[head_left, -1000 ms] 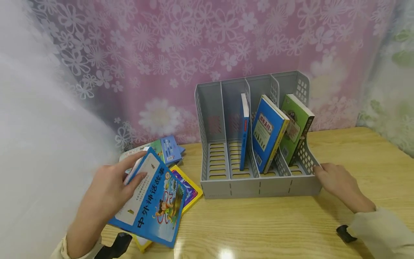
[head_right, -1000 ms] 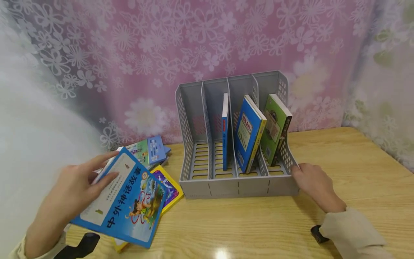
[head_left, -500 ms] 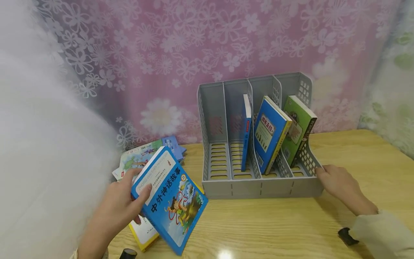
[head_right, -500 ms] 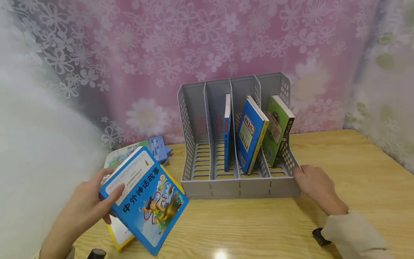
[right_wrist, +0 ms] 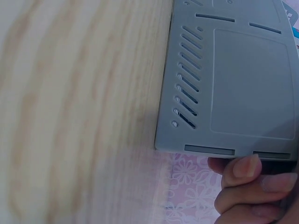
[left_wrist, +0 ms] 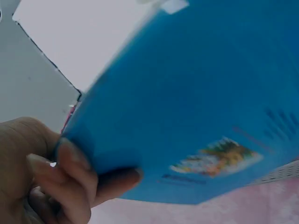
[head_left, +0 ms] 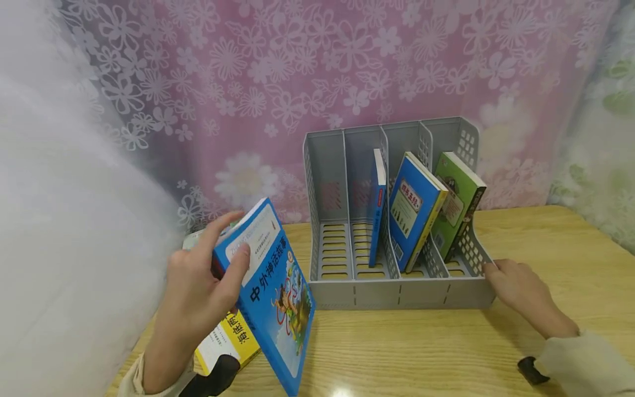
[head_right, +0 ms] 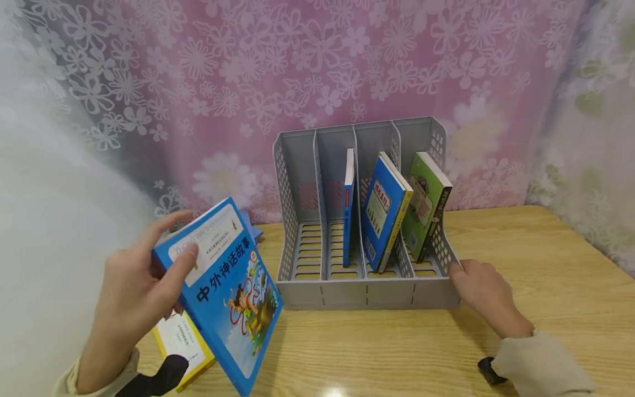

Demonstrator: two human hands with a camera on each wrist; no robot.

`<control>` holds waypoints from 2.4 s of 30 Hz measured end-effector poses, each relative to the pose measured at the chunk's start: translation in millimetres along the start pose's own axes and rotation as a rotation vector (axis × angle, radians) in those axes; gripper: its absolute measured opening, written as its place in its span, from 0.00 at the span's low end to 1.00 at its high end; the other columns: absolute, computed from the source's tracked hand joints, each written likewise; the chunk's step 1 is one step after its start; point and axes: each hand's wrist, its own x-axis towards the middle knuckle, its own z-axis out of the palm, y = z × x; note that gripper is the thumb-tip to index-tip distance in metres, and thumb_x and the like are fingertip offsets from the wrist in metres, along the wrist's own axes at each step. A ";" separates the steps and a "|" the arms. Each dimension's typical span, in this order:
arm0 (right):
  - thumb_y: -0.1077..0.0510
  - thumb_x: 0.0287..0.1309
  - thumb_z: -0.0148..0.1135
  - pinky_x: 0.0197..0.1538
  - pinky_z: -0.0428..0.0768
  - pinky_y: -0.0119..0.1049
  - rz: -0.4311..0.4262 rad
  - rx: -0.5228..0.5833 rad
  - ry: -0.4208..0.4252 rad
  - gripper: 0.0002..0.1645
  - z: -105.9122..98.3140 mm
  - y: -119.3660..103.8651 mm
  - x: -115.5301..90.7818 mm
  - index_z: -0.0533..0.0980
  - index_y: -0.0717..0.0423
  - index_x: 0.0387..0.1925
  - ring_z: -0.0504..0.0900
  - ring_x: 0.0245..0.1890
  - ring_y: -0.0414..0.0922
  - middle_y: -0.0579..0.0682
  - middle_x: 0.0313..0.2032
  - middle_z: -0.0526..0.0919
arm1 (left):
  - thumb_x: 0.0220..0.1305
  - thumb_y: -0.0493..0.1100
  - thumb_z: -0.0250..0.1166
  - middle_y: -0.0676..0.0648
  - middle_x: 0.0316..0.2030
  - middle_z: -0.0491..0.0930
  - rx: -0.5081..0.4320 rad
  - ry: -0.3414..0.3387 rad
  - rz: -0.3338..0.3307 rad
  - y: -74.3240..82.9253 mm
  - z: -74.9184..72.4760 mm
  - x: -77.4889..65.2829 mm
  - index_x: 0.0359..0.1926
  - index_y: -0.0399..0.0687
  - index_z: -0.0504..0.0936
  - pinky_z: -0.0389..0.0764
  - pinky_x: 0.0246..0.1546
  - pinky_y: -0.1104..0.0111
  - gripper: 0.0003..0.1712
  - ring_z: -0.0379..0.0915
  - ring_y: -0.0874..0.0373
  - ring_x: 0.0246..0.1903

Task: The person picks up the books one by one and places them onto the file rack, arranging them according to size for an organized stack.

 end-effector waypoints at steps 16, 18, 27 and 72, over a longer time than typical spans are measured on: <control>0.49 0.70 0.30 0.22 0.63 0.39 0.009 0.012 0.004 0.27 0.7 0.5 -3.3 0.69 0.55 0.21 0.70 0.24 0.49 0.54 0.23 0.73 | 0.66 0.30 0.50 0.51 0.07 0.58 -0.057 0.180 0.415 23.4 71.4 94.8 0.38 0.36 0.80 0.50 0.09 0.72 0.11 0.44 0.64 0.07; 0.48 0.71 0.29 0.21 0.63 0.39 0.011 0.015 0.001 0.28 0.6 0.4 -3.3 0.68 0.54 0.21 0.69 0.23 0.48 0.53 0.21 0.71 | 0.66 0.30 0.50 0.50 0.07 0.58 -0.083 0.187 0.420 21.9 81.2 101.9 0.38 0.36 0.81 0.50 0.09 0.72 0.12 0.43 0.63 0.07; 0.49 0.71 0.29 0.21 0.62 0.38 0.014 0.014 0.017 0.27 0.4 0.5 -4.0 0.66 0.53 0.19 0.68 0.23 0.48 0.51 0.19 0.69 | 0.67 0.31 0.50 0.49 0.10 0.67 -0.027 0.094 0.389 25.9 120.8 125.6 0.40 0.38 0.83 0.52 0.13 0.72 0.14 0.49 0.61 0.08; 0.49 0.71 0.29 0.20 0.62 0.38 0.020 0.029 0.044 0.28 2.6 -3.4 -7.2 0.65 0.53 0.17 0.67 0.20 0.46 0.51 0.18 0.67 | 0.60 0.48 0.68 0.43 0.22 0.78 -0.080 -0.555 -0.043 -15.0 249.1 106.4 0.75 0.60 0.28 0.73 0.18 0.70 0.61 0.73 0.55 0.13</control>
